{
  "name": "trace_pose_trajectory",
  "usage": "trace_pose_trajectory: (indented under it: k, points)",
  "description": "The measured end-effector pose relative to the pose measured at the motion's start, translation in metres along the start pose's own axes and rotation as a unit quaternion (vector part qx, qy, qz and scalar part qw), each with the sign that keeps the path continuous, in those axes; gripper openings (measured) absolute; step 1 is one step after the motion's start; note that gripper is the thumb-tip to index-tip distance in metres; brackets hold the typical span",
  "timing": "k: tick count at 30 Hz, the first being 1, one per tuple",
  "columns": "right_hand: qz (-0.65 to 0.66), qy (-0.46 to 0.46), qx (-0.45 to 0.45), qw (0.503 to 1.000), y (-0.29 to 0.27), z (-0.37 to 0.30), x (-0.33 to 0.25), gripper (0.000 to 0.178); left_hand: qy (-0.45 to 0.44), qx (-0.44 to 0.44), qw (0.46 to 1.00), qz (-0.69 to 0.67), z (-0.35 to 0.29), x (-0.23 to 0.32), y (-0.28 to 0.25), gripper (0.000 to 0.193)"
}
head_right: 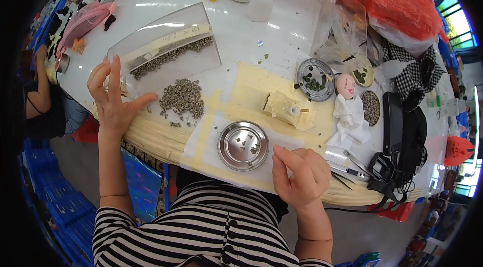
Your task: The person assembles small electronic components by hand, inserting tiny pins into a circular connector and then pouring additional small parts from a plastic container onto the workspace.
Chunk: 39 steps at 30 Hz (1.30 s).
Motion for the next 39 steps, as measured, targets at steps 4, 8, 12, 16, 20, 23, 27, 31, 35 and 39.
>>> trace_pose_trajectory:
  k: [4, 8, 12, 16, 20, 23, 27, 31, 35, 39]
  points:
    - [-0.004, -0.003, -0.002, 1.0, 0.0, 0.0, 0.0, 0.028, 0.003, -0.021, 1.0, 0.013, 0.005, 0.005, -0.006, 0.091]
    - [0.002, -0.004, 0.002, 1.0, 0.001, 0.001, 0.0, 0.027, -0.129, 0.009, 0.975, -0.18, -0.003, -0.005, -0.007, 0.1]
    - [0.007, -0.002, -0.002, 1.0, 0.001, 0.001, 0.0, 0.026, -0.311, 0.034, 0.855, -0.414, 0.006, -0.023, 0.002, 0.112]
    - [0.001, -0.004, -0.003, 1.0, 0.0, 0.002, 0.0, 0.026, -0.369, -0.041, 0.779, -0.505, 0.006, -0.03, 0.004, 0.11]
    - [0.007, -0.004, -0.005, 1.0, 0.0, 0.002, 0.0, 0.026, -0.373, -0.018, 0.757, -0.536, -0.002, -0.035, 0.008, 0.105]
    - [0.005, -0.003, -0.008, 1.0, 0.0, 0.002, -0.001, 0.026, -0.331, 0.013, 0.787, -0.521, 0.0, -0.029, 0.004, 0.105]
    - [0.004, -0.003, -0.006, 1.0, 0.001, 0.001, 0.0, 0.026, -0.306, 0.031, 0.799, -0.516, -0.004, -0.02, 0.003, 0.105]
    - [0.005, -0.001, -0.01, 1.0, 0.001, 0.001, -0.001, 0.026, -0.295, 0.043, 0.802, -0.518, -0.005, -0.011, 0.002, 0.105]
    - [0.006, 0.0, -0.013, 1.0, 0.001, 0.001, -0.002, 0.026, -0.292, 0.054, 0.792, -0.533, -0.005, -0.004, 0.004, 0.105]
    - [0.006, -0.001, -0.013, 1.0, 0.001, 0.001, -0.002, 0.026, -0.292, 0.055, 0.797, -0.526, -0.005, 0.0, 0.002, 0.107]
Point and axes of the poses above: each hand's wrist, its own z-axis towards the middle knuckle, its own y-axis out of the palm, x = y × z, the point moved 1 cm from there along z, towards the middle knuckle, and after that the axes turned 8 degrees about -z, right-handed, at the moved point
